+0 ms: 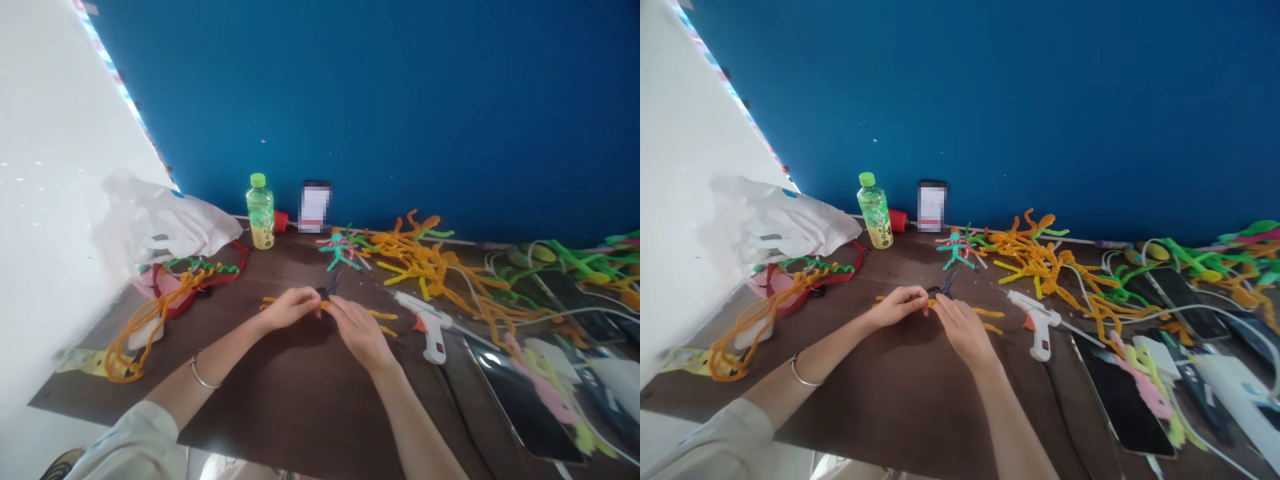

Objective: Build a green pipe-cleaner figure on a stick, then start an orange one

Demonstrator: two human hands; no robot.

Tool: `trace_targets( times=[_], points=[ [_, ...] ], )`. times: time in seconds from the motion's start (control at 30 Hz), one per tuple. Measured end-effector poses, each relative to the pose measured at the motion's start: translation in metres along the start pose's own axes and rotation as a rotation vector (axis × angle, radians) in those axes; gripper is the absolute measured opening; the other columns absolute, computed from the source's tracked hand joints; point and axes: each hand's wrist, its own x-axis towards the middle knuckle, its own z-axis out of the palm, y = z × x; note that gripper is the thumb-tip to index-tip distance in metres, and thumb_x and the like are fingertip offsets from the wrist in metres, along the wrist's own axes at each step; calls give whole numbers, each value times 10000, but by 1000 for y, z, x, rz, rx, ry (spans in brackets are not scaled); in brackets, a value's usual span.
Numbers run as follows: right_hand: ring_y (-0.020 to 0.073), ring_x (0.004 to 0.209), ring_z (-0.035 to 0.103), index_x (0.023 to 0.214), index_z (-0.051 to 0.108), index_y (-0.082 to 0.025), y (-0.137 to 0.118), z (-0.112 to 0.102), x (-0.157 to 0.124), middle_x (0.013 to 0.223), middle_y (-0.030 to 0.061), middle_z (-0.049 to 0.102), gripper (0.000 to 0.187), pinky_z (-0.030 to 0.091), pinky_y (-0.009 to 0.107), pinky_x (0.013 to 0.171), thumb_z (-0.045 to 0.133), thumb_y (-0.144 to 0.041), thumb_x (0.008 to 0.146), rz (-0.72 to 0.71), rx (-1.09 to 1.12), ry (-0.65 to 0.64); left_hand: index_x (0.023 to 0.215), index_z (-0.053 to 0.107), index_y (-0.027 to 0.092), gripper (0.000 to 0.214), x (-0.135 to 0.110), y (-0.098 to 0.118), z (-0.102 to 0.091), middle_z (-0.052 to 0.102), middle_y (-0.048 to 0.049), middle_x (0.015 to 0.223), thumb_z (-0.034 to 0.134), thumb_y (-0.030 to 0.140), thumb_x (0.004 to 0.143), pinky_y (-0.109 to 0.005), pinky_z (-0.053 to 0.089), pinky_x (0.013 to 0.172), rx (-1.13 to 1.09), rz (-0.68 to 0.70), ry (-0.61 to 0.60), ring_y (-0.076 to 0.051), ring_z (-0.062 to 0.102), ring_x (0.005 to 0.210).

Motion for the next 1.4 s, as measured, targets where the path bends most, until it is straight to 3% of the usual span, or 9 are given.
trace_targets(
  times=[0.2, 0.4, 0.5, 0.6, 0.7, 0.97, 1.13, 1.23, 1.4],
  points=[
    [177, 835, 586, 997, 583, -147, -1, 0, -2, 939, 91, 649, 264, 458, 323, 760, 388, -57, 844, -63, -7, 19, 696, 639, 106, 336, 1, 6, -9, 624, -38, 673, 540, 422, 747, -204, 327, 552, -120, -144, -30, -86, 480, 583],
    [189, 805, 579, 1018, 570, -132, -4, 0, 0, 935, 117, 644, 252, 455, 333, 708, 388, -74, 854, -97, -7, -8, 674, 678, 81, 409, 2, 0, -14, 339, 56, 380, 607, 483, 663, -225, 139, 423, -174, -349, -15, -45, 256, 400],
    [193, 790, 574, 1037, 564, -132, -5, -2, 2, 931, 119, 646, 266, 456, 338, 695, 380, -72, 856, -127, -43, -14, 705, 666, 77, 378, 3, -2, -15, 448, 33, 437, 657, 446, 625, -220, 110, 414, -357, -480, -92, -25, 212, 395],
    [193, 791, 573, 1075, 555, -137, -7, -5, 5, 940, 117, 646, 304, 453, 344, 704, 348, -68, 863, -159, -98, -38, 703, 630, 93, 312, 1, -1, -18, 607, -41, 668, 697, 381, 603, -197, 113, 404, -535, -599, -138, 1, 190, 406],
    [186, 739, 572, 1056, 571, -141, -11, -4, 8, 902, 104, 652, 305, 448, 332, 670, 343, -73, 866, -214, -141, -40, 734, 620, 96, 278, -4, 0, -23, 589, -40, 691, 696, 338, 621, -175, 111, 387, -627, -715, -190, 9, 183, 400],
    [159, 698, 577, 978, 595, -157, -19, -12, 16, 829, 72, 662, 257, 430, 296, 636, 367, -100, 872, -330, -98, 16, 711, 591, 80, 165, -19, 4, -29, 482, -34, 632, 549, 239, 696, -164, 93, 372, -790, -941, -546, -21, 210, 391],
    [140, 749, 588, 1049, 565, -219, -19, -27, 17, 871, 57, 656, 265, 427, 272, 645, 381, -137, 877, -317, 32, -41, 679, 522, 103, 137, -31, 16, -25, 379, -2, 600, 524, 235, 711, -170, 95, 377, -962, -908, -614, -33, 197, 406],
    [135, 707, 582, 1051, 565, -225, -17, -33, 19, 849, 50, 654, 263, 428, 266, 616, 395, -140, 869, -353, 36, -57, 693, 495, 117, 121, -37, 23, -22, 303, 34, 571, 534, 223, 737, -164, 102, 391, -972, -809, -558, -29, 191, 414],
    [133, 638, 557, 1064, 566, -224, -12, -37, 25, 833, 57, 640, 285, 423, 270, 557, 363, -152, 877, -348, 24, -171, 674, 475, 119, 199, -42, 27, -17, 389, 26, 612, 612, 259, 714, -179, 87, 394, -904, -626, -405, -9, 183, 411]
  ],
)
